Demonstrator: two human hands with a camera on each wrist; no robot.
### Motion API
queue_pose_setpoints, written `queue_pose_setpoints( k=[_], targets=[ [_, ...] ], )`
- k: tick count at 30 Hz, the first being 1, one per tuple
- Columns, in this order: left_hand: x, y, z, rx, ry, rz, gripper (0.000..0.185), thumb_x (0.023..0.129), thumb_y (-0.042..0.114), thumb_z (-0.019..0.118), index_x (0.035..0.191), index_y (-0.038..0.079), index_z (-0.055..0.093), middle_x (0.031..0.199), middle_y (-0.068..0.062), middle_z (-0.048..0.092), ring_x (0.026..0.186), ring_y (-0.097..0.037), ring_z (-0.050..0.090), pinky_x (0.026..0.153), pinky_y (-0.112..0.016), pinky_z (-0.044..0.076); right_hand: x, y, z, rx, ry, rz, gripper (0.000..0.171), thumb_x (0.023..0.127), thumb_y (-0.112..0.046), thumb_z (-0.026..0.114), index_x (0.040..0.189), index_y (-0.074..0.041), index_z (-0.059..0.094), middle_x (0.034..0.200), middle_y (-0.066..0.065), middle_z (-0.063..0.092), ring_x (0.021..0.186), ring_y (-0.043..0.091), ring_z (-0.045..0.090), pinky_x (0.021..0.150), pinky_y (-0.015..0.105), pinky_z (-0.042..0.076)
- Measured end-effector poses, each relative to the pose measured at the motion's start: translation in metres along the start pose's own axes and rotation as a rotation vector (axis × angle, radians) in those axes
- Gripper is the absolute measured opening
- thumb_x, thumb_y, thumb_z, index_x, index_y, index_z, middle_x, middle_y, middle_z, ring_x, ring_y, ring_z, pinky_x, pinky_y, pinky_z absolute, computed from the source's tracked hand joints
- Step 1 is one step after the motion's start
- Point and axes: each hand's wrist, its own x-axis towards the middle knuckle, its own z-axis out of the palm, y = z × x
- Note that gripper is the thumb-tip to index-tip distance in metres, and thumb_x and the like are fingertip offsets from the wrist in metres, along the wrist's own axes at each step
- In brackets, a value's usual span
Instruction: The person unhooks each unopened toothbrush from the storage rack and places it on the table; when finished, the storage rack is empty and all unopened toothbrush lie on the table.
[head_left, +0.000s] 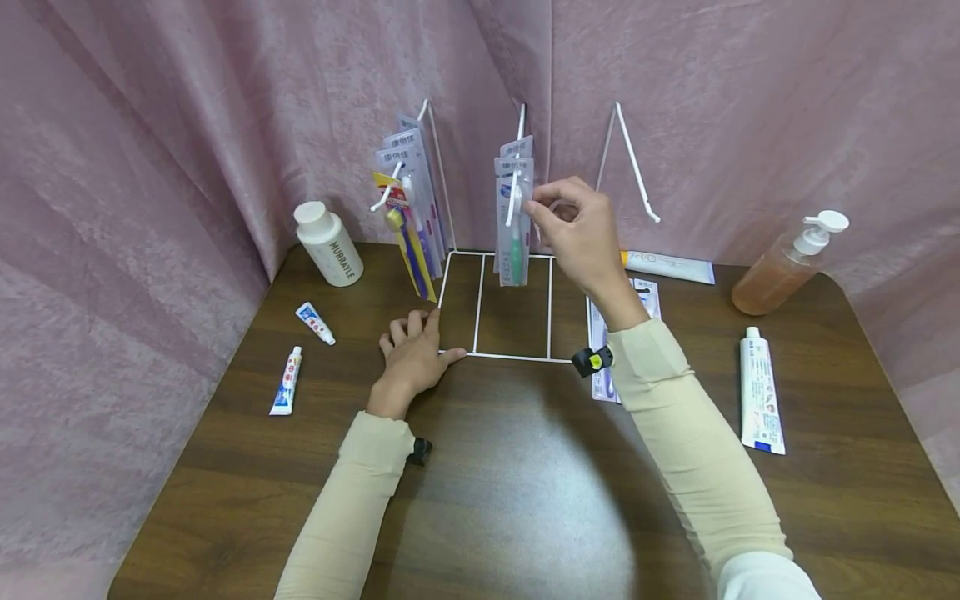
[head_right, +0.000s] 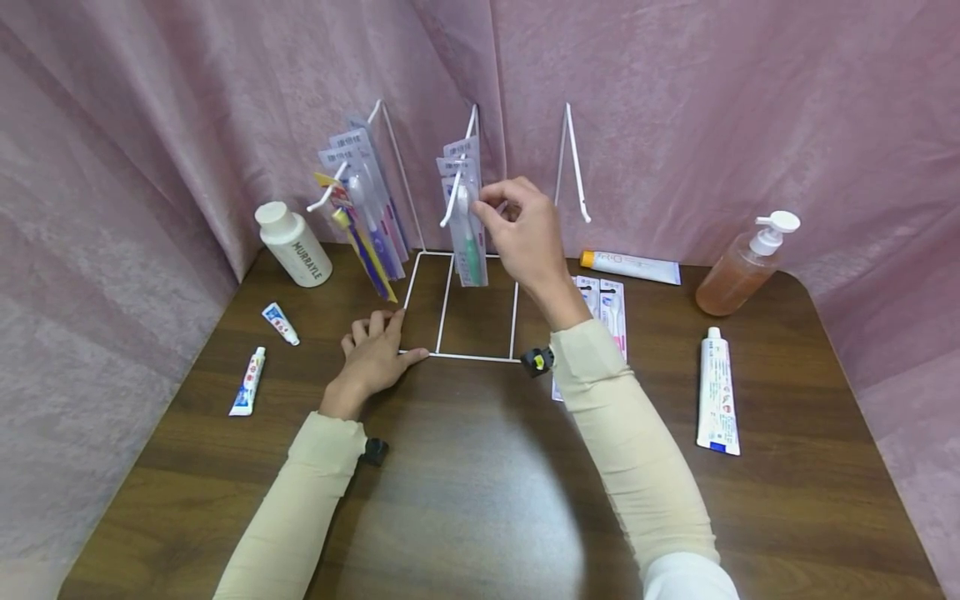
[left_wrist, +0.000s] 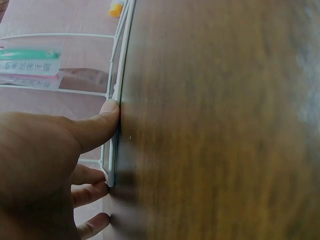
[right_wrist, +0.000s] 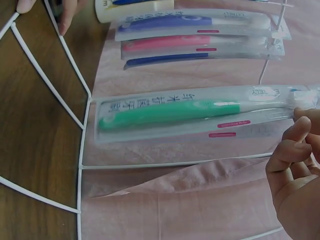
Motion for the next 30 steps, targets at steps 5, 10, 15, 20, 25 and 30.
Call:
queue_pose_setpoints(
  k=[5,10,15,20,25,30],
  targets=[
    [0.0,0.001,-0.001,0.006,-0.004,-0.006,0.098,0.112,0.056,0.069,0.184,0.009,0.022,0.181,-0.023,0.024,0.161,-0.055,0.02,0.134,-0.075,0.014,-0.003,-0.002,-0.004,-0.008,0.017,-0.017,0.013,0.102,0.002,0.08,0.109,0.013,0.082,0.095,-0.012,0.064,0.071,-0.003,0.061,0.065,0.013,0.05],
    [0.0,0.001,-0.001,0.004,-0.009,-0.008,0.098,0.112,0.056,0.069,0.184,0.009,0.022,0.18,-0.023,0.025,0.161,-0.055,0.02,0.134,-0.076,0.014,-0.005,-0.006,-0.007,-0.014,0.038,-0.032,0.011,0.101,0.003,0.081,0.106,0.012,0.082,0.094,-0.013,0.065,0.073,-0.003,0.06,0.067,0.013,0.05],
    [0.0,0.001,-0.002,0.0,-0.012,-0.008,0.098,0.112,0.056,0.069,0.184,0.009,0.022,0.181,-0.021,0.024,0.162,-0.054,0.019,0.134,-0.075,0.014,-0.009,-0.005,-0.012,-0.003,0.05,-0.025,0.011,0.102,0.001,0.081,0.106,0.011,0.082,0.094,-0.015,0.066,0.076,-0.001,0.061,0.07,0.014,0.051],
    [0.0,0.001,-0.002,-0.006,-0.014,-0.004,0.098,0.112,0.056,0.069,0.184,0.008,0.022,0.181,-0.021,0.024,0.162,-0.054,0.018,0.134,-0.076,0.014,-0.023,-0.002,-0.021,-0.011,0.072,0.013,0.014,0.103,-0.002,0.08,0.11,0.01,0.081,0.092,-0.02,0.066,0.075,-0.002,0.061,0.071,0.014,0.05],
    [0.0,0.001,-0.001,-0.001,-0.013,-0.005,0.098,0.112,0.056,0.069,0.184,0.009,0.021,0.181,-0.022,0.023,0.162,-0.055,0.018,0.134,-0.076,0.014,-0.041,0.005,-0.032,0.021,0.071,0.057,0.015,0.103,-0.001,0.079,0.11,0.013,0.079,0.087,-0.022,0.065,0.063,-0.004,0.056,0.06,0.014,0.045],
    [0.001,0.001,-0.001,-0.002,-0.012,-0.006,0.098,0.112,0.056,0.069,0.184,0.01,0.021,0.182,-0.022,0.022,0.162,-0.055,0.019,0.134,-0.076,0.014,-0.058,0.016,-0.05,-0.001,0.065,0.128,0.016,0.105,-0.002,0.077,0.11,0.013,0.078,0.08,-0.022,0.067,0.064,-0.005,0.059,0.06,0.015,0.049]
  ],
)
